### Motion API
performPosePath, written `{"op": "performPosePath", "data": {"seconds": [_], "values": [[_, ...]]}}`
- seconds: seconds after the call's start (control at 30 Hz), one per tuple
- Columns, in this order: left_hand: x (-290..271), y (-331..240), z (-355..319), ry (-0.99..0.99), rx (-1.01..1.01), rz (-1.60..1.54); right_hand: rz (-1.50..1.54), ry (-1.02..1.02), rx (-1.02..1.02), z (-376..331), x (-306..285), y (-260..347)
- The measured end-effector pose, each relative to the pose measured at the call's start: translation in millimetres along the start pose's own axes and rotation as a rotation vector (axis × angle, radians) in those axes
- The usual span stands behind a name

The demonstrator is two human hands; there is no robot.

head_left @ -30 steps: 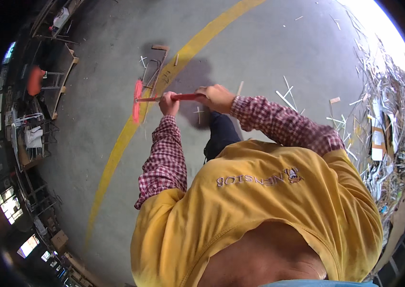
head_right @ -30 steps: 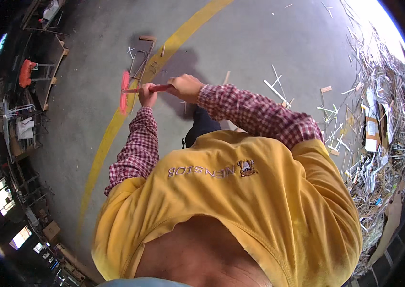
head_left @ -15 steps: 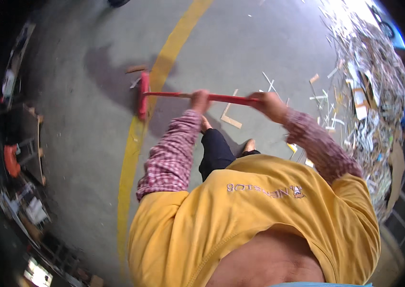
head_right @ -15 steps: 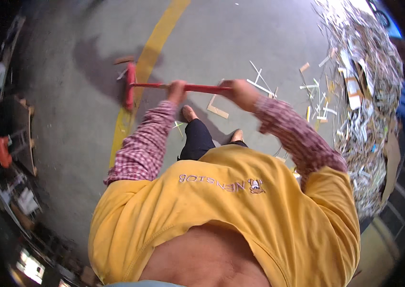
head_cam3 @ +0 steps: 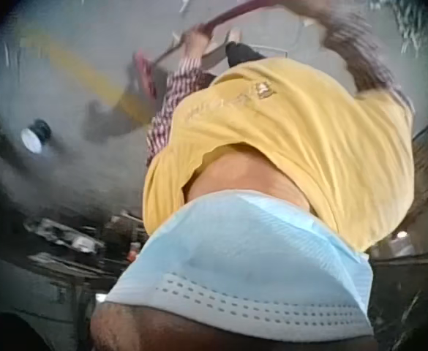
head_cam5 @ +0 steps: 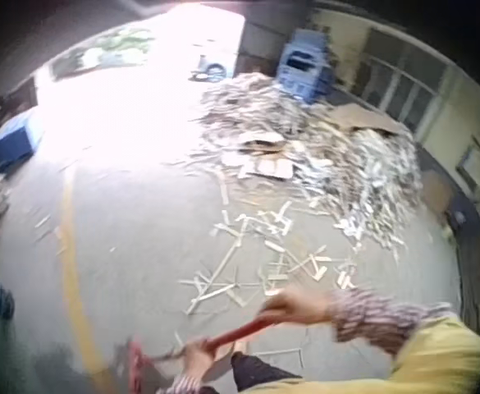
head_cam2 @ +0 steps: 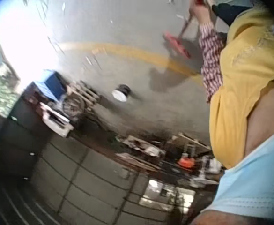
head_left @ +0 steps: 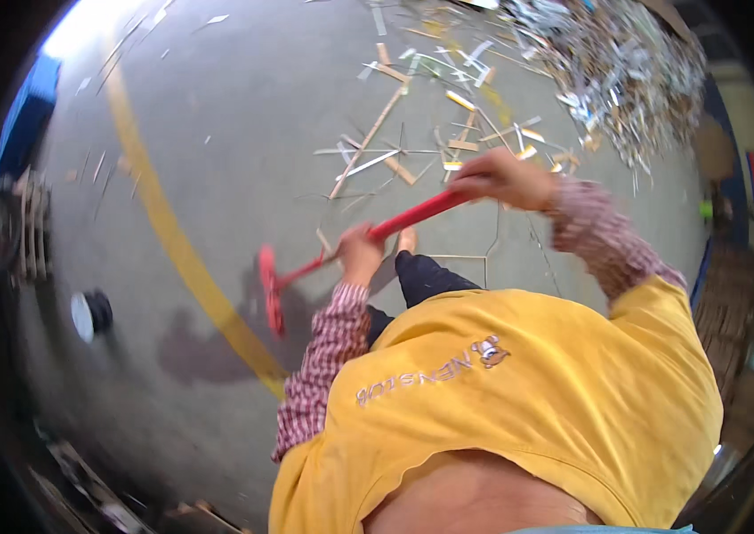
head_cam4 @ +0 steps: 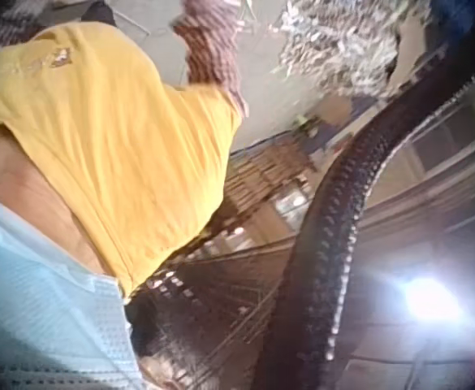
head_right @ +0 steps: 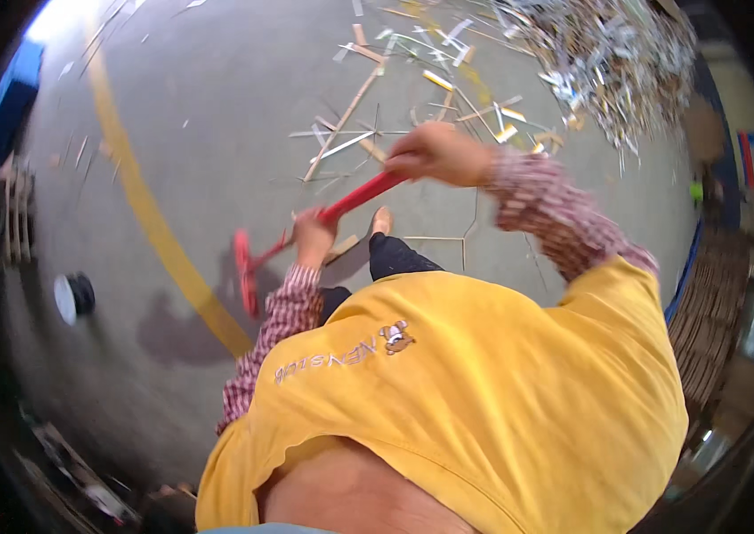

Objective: Sweeping cardboard debris and paper scraps into a pile and picking up long strips of material in a warehouse.

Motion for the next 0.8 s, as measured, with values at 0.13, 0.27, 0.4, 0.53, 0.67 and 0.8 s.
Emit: {"op": "performPosePath", "data": {"seconds": [0.13, 0.27, 0.4, 0.53, 0.67, 0.8], "values": [[61.3, 21.0, -0.5, 0.111, -0.205, 0.052, -0.129, 0.067, -0.206, 49.4, 19.4, -87.2], [143.5, -48.4, 83.4, 0.336, 0.097, 0.174, -0.223, -0.209, -0.242, 13.1, -72.5, -121.8], [205.6, -197.0, 170.7, 0.407, 0.782, -0.187, -0.230, -0.511, -0.047, -83.2, -179.1, -162.4], [252.5, -330.0, 187.0, 0.363, 0.839, -0.189, -0.143, -0.764, 0.147, -179.0, -200.4, -186.1], [294.1, -427.5, 120.3, 0.661, 0.890, -0.387, -0.327, -1.069, 0.407, -284.6, -240.9, -151.7], [338.3, -455.5, 61.6, 1.190, 0.894, -0.599, -0.200, -0.968, 0.722, -293.8, -255.2, -159.9]]}}
Point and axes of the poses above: each hand's wrist, its own z-axis towards the middle knuckle, its own x-axis out of the palm, y = z × x, the point moved 5 cm from there along z, towards the middle knuckle
